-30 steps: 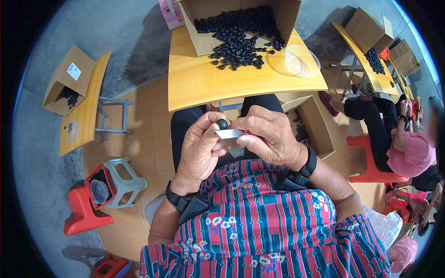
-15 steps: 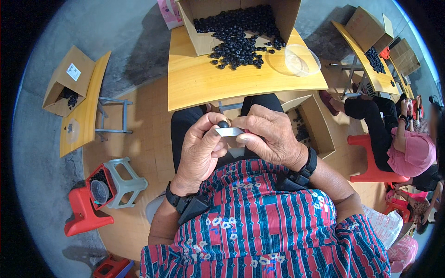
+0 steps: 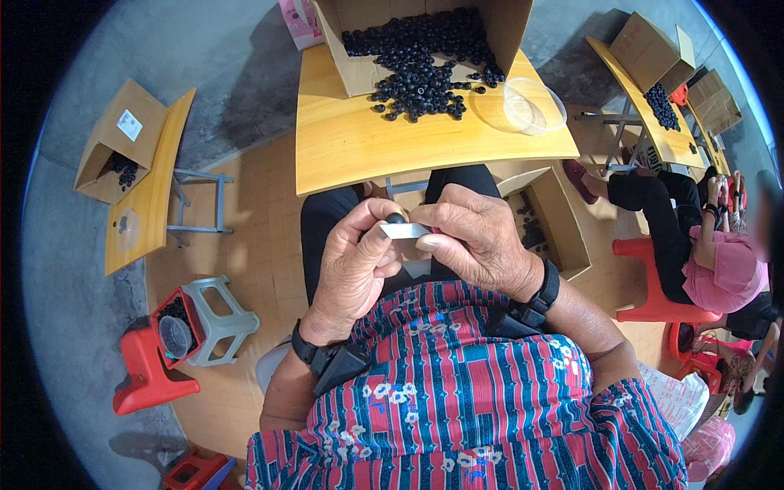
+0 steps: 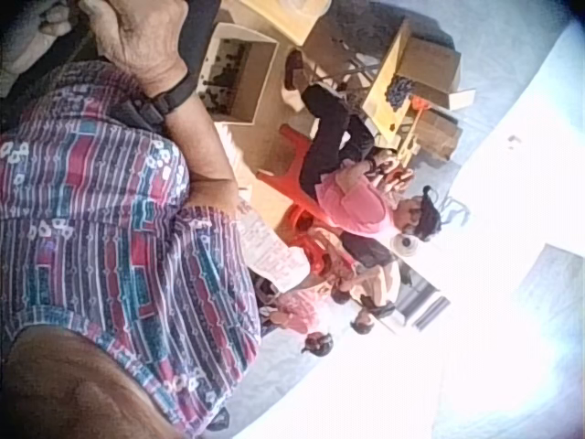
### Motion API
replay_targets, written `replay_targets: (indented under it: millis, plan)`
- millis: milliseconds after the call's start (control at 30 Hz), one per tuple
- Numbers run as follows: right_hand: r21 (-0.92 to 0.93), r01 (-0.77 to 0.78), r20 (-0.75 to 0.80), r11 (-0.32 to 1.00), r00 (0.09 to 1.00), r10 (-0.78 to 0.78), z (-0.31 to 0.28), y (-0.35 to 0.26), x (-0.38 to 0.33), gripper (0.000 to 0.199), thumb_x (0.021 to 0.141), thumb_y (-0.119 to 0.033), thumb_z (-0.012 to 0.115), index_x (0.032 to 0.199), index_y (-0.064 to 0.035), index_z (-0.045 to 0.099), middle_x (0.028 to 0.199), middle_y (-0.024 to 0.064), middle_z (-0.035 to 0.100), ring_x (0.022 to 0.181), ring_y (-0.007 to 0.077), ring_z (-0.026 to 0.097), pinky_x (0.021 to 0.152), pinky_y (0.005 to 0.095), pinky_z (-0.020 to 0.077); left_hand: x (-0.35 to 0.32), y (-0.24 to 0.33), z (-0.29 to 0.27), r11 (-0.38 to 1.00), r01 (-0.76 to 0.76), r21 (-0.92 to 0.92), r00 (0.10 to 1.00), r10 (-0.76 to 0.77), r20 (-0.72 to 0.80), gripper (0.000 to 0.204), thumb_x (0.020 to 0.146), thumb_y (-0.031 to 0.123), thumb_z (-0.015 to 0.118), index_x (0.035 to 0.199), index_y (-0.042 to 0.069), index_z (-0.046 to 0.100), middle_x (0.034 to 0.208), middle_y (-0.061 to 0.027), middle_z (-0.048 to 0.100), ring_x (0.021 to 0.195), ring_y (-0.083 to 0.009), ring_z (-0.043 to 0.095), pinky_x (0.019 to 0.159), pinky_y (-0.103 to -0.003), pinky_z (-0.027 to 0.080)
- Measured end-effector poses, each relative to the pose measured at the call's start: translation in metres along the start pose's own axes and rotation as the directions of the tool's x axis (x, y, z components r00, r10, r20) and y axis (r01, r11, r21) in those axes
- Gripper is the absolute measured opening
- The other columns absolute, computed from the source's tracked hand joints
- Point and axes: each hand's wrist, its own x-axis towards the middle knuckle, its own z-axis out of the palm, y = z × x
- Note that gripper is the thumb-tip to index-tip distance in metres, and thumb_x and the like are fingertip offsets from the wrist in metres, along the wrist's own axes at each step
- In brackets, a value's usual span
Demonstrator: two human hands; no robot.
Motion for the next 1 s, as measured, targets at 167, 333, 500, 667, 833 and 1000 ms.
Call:
replay_targets:
  millis: [167,333,500,667,833,1000]
  plan:
    - [0.007,0.011,0.0,1.0,1.0,-0.011,0.0,0.0008,-0.0004,0.024,0.085,-0.021,0.066,0.097,-0.0003,0.066,0.071,0.0086,0.055,0.06,0.0214,0.056,0.053,0.0325,0.0441,-0.0004,0.0006,0.0023,1.0,-0.001,0.017,1.0,0.001,-0.028,0.027,0.091,0.026,0.064,0.106,0.005,0.055,0.084,0.0048,0.051,0.062,0.0006,0.039,0.049,-0.013,0.034]
    - [0.014,-0.004,0.003,1.0,1.0,0.004,0.0011,0.0008,-0.0008,0.023,0.085,-0.022,0.066,0.098,-0.0027,0.065,0.071,0.0087,0.054,0.061,0.0229,0.056,0.054,0.0332,0.0452,0.0,-0.0005,0.0004,1.0,-0.001,0.022,1.0,0.001,-0.031,0.027,0.091,0.026,0.064,0.106,0.006,0.055,0.084,0.005,0.051,0.063,0.0004,0.04,0.05,-0.013,0.033]
    - [0.022,-0.029,0.007,0.999,1.0,0.029,0.0014,-0.0005,-0.0003,0.022,0.086,-0.023,0.066,0.098,-0.0052,0.065,0.071,0.0088,0.053,0.061,0.0243,0.056,0.055,0.0344,0.0462,0.0005,-0.0002,-0.0003,1.0,0.0,0.018,1.0,0.001,-0.022,0.026,0.091,0.025,0.064,0.106,0.006,0.055,0.085,0.0049,0.051,0.063,0.0003,0.04,0.05,-0.013,0.034]
    - [0.007,-0.049,0.03,0.999,0.998,0.049,0.0012,0.0004,-0.0005,0.022,0.086,-0.023,0.065,0.098,-0.0051,0.065,0.071,0.0089,0.053,0.062,0.0243,0.056,0.056,0.0347,0.0463,0.0001,-0.0013,-0.0012,1.0,0.009,0.002,0.999,-0.009,-0.042,0.024,0.092,0.024,0.062,0.106,0.006,0.055,0.085,0.0045,0.052,0.063,0.0001,0.04,0.05,-0.013,0.034]
    - [0.021,-0.051,0.024,0.998,0.998,0.051,0.0023,-0.0007,0.0003,0.022,0.086,-0.022,0.065,0.098,-0.0047,0.064,0.073,0.0097,0.055,0.064,0.0248,0.057,0.057,0.0347,0.0471,0.0008,-0.0017,-0.0032,1.0,0.003,0.001,1.0,-0.003,-0.018,0.024,0.093,0.024,0.061,0.107,0.006,0.055,0.084,0.0044,0.051,0.063,0.0002,0.04,0.051,-0.013,0.034]
    - [0.002,-0.055,0.029,0.998,0.998,0.055,0.0025,-0.0029,0.0018,0.022,0.087,-0.022,0.064,0.1,-0.0044,0.064,0.076,0.0109,0.057,0.067,0.026,0.06,0.059,0.0349,0.0488,0.0004,-0.004,-0.0054,1.0,0.0,-0.023,1.0,0.0,-0.012,0.024,0.094,0.024,0.06,0.108,0.006,0.054,0.083,0.0046,0.051,0.063,0.0002,0.039,0.051,-0.013,0.034]
